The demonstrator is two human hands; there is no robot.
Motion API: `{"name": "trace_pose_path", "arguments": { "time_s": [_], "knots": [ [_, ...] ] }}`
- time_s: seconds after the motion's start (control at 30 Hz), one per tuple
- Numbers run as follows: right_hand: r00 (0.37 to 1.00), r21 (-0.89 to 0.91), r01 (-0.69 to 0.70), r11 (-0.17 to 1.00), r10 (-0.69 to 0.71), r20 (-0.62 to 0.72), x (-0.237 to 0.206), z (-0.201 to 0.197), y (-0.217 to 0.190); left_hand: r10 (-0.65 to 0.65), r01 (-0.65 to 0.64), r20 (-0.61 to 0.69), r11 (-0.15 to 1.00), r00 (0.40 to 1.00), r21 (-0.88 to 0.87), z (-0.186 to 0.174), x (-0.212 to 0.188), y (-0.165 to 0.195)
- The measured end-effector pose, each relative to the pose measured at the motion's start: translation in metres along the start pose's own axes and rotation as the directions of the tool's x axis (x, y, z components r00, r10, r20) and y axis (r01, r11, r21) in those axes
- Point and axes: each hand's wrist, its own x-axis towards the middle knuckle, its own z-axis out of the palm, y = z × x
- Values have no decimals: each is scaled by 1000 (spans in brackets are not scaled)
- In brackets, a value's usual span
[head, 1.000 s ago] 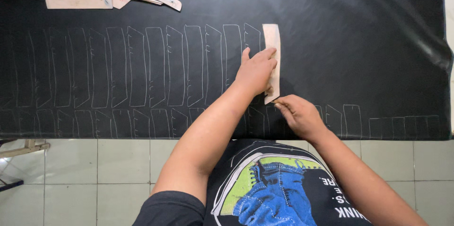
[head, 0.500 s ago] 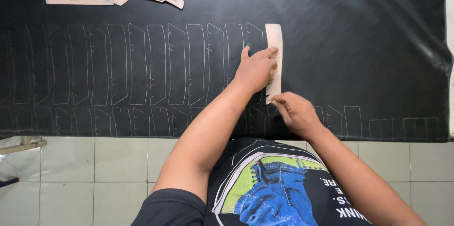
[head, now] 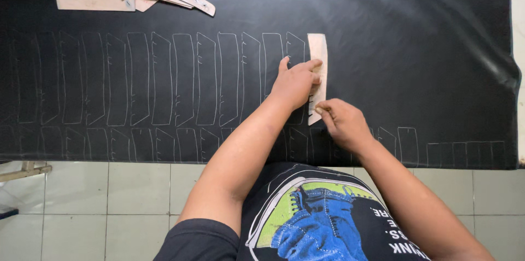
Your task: The person uses a wooden pattern and a pencil to trace multiple identical shapes onto a large black fabric laid on a table. The person repeatedly positions the pattern, traces its outline, and moves to the next position, creating a row of marked shapes.
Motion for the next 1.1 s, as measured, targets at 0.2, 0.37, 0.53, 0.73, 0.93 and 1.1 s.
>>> {"name": "trace_pose_path", "arguments": {
  "time_s": [0.2,0.37,0.53,0.73,0.93,1.1],
  "knots": [
    [997,-68,-66,995,63,-52,13,-6,2,9,-10,-39,1000,999,-25,3,-1,-5],
    [998,18,-45,999,46,-33,17,-4,-3,-16,16,6,1000,1000,8,-2,3,-4],
    [995,-74,20,997,-27,-100,24,-4,-1,-15,15,0,999,1000,-35,-5,2,-4],
    [980,98,-123,987,137,-143,20,1,9,-44,42,-29,997,999,-62,1,-2,-1],
    [785,545,-577,608,598,164,10,12,37,-16,28,-232,999,973,46,21,-24,23],
    [752,696,-583,420,603,266,-12,9,55,-290,287,-259,957,922,-50,41,-39,31]
  ]
}}
